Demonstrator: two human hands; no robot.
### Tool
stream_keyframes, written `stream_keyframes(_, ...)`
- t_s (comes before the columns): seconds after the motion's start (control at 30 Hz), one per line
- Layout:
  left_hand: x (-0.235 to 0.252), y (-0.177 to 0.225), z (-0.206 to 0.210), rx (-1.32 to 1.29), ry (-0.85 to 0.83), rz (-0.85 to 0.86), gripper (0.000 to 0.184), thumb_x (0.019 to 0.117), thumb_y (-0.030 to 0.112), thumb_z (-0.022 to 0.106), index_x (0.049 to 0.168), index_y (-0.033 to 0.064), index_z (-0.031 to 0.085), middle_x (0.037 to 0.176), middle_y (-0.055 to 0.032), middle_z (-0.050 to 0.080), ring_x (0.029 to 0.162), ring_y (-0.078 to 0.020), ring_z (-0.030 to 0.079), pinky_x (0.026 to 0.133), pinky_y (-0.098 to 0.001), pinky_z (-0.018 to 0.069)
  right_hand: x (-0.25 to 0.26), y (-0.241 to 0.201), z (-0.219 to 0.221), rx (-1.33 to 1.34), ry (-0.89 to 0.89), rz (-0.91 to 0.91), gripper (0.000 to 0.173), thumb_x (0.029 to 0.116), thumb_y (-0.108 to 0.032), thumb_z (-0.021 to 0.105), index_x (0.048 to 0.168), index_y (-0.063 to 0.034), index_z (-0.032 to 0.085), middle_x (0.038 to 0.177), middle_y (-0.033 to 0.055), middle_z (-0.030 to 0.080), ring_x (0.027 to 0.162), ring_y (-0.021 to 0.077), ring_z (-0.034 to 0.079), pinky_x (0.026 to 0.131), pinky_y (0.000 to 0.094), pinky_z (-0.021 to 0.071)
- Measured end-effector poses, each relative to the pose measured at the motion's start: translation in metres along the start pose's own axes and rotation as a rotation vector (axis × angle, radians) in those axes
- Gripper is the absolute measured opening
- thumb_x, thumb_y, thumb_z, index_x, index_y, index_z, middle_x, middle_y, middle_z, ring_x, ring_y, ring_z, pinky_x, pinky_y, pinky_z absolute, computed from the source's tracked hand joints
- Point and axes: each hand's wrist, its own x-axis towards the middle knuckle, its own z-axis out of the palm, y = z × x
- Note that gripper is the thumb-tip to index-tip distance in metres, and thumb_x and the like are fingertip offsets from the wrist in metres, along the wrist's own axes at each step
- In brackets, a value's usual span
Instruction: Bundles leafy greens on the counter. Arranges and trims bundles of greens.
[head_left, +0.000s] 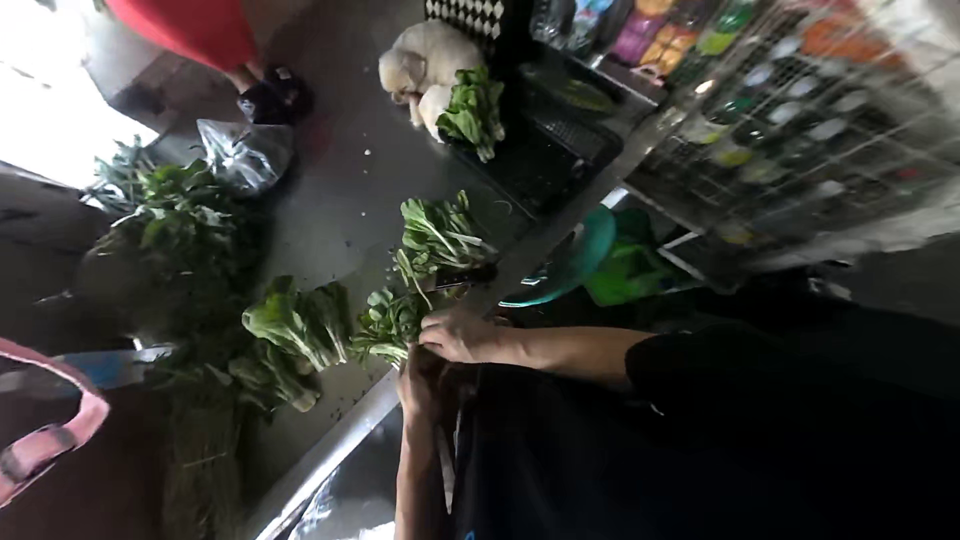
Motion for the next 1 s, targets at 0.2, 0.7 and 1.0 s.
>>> stream_keyframes(0.2, 0.001, 0.009, -0.001, -0.045, -0.042, -0.026, 0.039, 0.1112, 0.031, 0.036, 0.103, 0.0027, 0.063, 0.081, -0.0075, 0.069, 0.071, -0.0185, 0.068, 0.064, -0.0367, 0.0586, 0.006, 0.007, -0.003, 0.094, -0.044, -0.053, 0.019, 0.0906, -0.008, 0.069, 0.104, 0.0049, 0.069, 0.106, 0.0216, 0.067, 0.102, 0.0343, 0.065, 0.095, 0.0450, 0.0522)
stream_keyframes(0.7, 0.078, 0.056, 0.105, -0.230, 0.002, -0.019, 0.034, 0.1092, 0.036, 0.041, 0.124, 0.0084, 0.054, 0.104, -0.0064, 0.066, 0.089, -0.0175, 0.067, 0.076, -0.0370, 0.0584, -0.014, 0.100, -0.036, 0.041, 0.251, -0.079, 0.021, 0.1015, -0.018, 0.062, 0.102, 0.0000, 0.073, 0.101, 0.0165, 0.073, 0.102, 0.0302, 0.070, 0.099, 0.0464, 0.0538)
stream_keyframes(1.0, 0.083, 0.061, 0.089, -0.246, 0.043, 0.061, 0.031, 0.1090, 0.028, 0.047, 0.128, 0.0035, 0.053, 0.106, -0.0119, 0.067, 0.091, -0.0232, 0.069, 0.081, -0.0408, 0.0601, -0.016, 0.133, -0.111, 0.057, 0.287, 0.165, 0.018, 0.1005, -0.016, 0.064, 0.110, -0.0061, 0.076, 0.107, 0.0109, 0.074, 0.108, 0.0287, 0.068, 0.102, 0.0477, 0.0515)
